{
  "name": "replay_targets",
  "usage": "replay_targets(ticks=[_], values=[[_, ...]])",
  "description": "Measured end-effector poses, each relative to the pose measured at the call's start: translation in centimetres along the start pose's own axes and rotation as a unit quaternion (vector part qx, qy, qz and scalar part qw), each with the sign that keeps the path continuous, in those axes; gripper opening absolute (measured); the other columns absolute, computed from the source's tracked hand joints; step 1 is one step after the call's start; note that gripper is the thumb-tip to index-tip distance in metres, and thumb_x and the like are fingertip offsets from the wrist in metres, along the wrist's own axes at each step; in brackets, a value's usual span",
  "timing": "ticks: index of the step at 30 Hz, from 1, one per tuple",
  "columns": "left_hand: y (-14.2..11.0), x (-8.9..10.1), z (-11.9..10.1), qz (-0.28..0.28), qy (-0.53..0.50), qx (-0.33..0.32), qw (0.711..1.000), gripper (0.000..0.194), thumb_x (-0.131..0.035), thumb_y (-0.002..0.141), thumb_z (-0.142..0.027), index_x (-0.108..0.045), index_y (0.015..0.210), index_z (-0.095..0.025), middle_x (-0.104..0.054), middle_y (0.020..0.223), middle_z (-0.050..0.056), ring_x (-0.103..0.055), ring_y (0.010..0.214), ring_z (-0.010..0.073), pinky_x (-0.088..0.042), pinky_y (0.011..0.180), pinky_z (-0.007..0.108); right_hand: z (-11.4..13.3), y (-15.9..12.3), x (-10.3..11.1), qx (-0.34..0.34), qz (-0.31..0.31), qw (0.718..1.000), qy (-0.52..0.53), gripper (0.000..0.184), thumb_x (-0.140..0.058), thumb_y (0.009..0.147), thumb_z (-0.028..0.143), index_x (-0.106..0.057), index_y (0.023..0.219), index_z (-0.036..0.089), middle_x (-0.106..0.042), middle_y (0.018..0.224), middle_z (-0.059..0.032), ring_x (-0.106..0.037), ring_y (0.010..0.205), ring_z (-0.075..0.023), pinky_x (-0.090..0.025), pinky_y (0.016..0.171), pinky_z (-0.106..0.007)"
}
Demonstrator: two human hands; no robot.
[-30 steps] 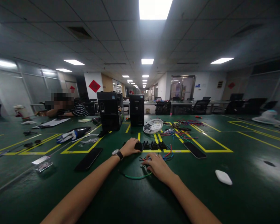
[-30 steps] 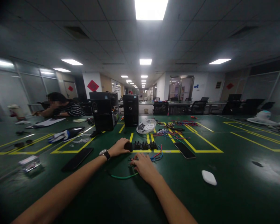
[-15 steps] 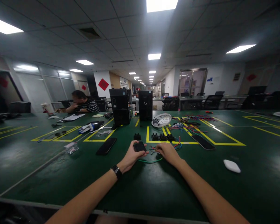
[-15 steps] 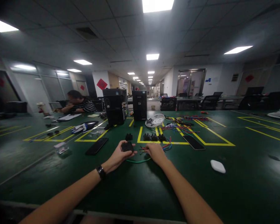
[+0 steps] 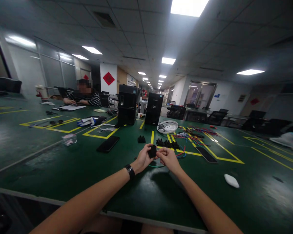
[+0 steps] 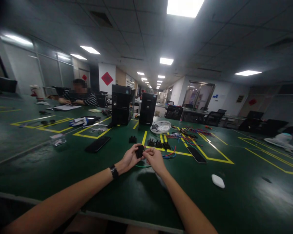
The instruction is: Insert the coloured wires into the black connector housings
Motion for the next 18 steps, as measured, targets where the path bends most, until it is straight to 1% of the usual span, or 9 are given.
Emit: replay_targets(ticks=[2, 3, 7, 10, 14, 18], values=[[0.0, -0.3, -0.1, 0.018, 0.004, -0.006, 1.0, 0.02, -0.043, 0.082, -0.018, -0.046, 0.102, -0.022, -0.061, 0.103, 0.008, -0.062, 0.077, 0.0174, -0.049, 0.057, 0.027, -0.5, -0.1, -0.6, -0.01, 0.012, 1.0, -0.004, 0.032, -0.068, 0.07, 0.044, -0.051, 0.073, 0.017, -0.064, 0.057, 0.0009, -0.039, 0.033, -0.0046, -0.027, 0.034, -0.017], [0.0, -0.4, -0.2, 0.024, 0.008, -0.01, 1.0, 0.021, -0.043, 0.082, -0.019, -0.045, 0.102, -0.022, -0.061, 0.105, 0.008, -0.062, 0.079, 0.0182, -0.049, 0.057, 0.027, -0.7, -0.1, -0.8, -0.014, 0.018, 1.0, -0.003, 0.033, -0.068, 0.07, 0.044, -0.051, 0.072, 0.017, -0.064, 0.057, 0.0004, -0.039, 0.033, -0.0044, -0.027, 0.034, -0.017], [0.0, -1.0, -0.8, 0.059, 0.025, -0.024, 0.998, 0.023, -0.05, 0.079, -0.023, -0.046, 0.102, -0.023, -0.06, 0.109, 0.007, -0.062, 0.091, 0.0208, -0.049, 0.062, 0.027, -1.1, -0.4, -1.3, -0.038, 0.026, 0.998, 0.034, 0.035, -0.07, 0.069, 0.046, -0.05, 0.071, 0.017, -0.064, 0.058, 0.0003, -0.037, 0.033, -0.0032, -0.024, 0.034, -0.016], [0.0, -1.2, -0.8, 0.08, 0.021, -0.027, 0.996, 0.023, -0.052, 0.078, -0.024, -0.047, 0.101, -0.023, -0.059, 0.11, 0.007, -0.061, 0.094, 0.0211, -0.049, 0.063, 0.027, -1.0, -0.4, -1.3, -0.049, 0.025, 0.997, 0.051, 0.037, -0.07, 0.07, 0.049, -0.049, 0.072, 0.018, -0.062, 0.057, 0.0023, -0.034, 0.033, -0.0026, -0.022, 0.034, -0.016], [0.0, -1.2, -0.7, 0.096, 0.011, -0.016, 0.995, 0.021, -0.052, 0.079, -0.025, -0.047, 0.1, -0.023, -0.058, 0.111, 0.008, -0.061, 0.094, 0.0223, -0.05, 0.063, 0.029, -1.2, -0.4, -0.8, -0.065, 0.013, 0.997, 0.035, 0.041, -0.068, 0.069, 0.054, -0.048, 0.072, 0.019, -0.059, 0.057, 0.0034, -0.034, 0.033, -0.0032, -0.021, 0.033, -0.016], [-0.2, -1.5, -0.7, 0.096, -0.005, -0.006, 0.995, 0.019, -0.053, 0.08, -0.027, -0.046, 0.097, -0.024, -0.057, 0.117, 0.008, -0.06, 0.099, 0.0225, -0.05, 0.075, 0.035, -1.7, -0.6, -1.0, -0.09, 0.025, 0.995, 0.029, 0.041, -0.068, 0.07, 0.053, -0.047, 0.074, 0.018, -0.058, 0.055, 0.0044, -0.032, 0.032, -0.0022, -0.018, 0.033, -0.015]])
Point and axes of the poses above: each hand's wrist, its own y-axis towards the middle knuckle, its own x-axis out of the back of the hand, z = x × y, the point moved 9 cm from there along y, towards the middle knuckle
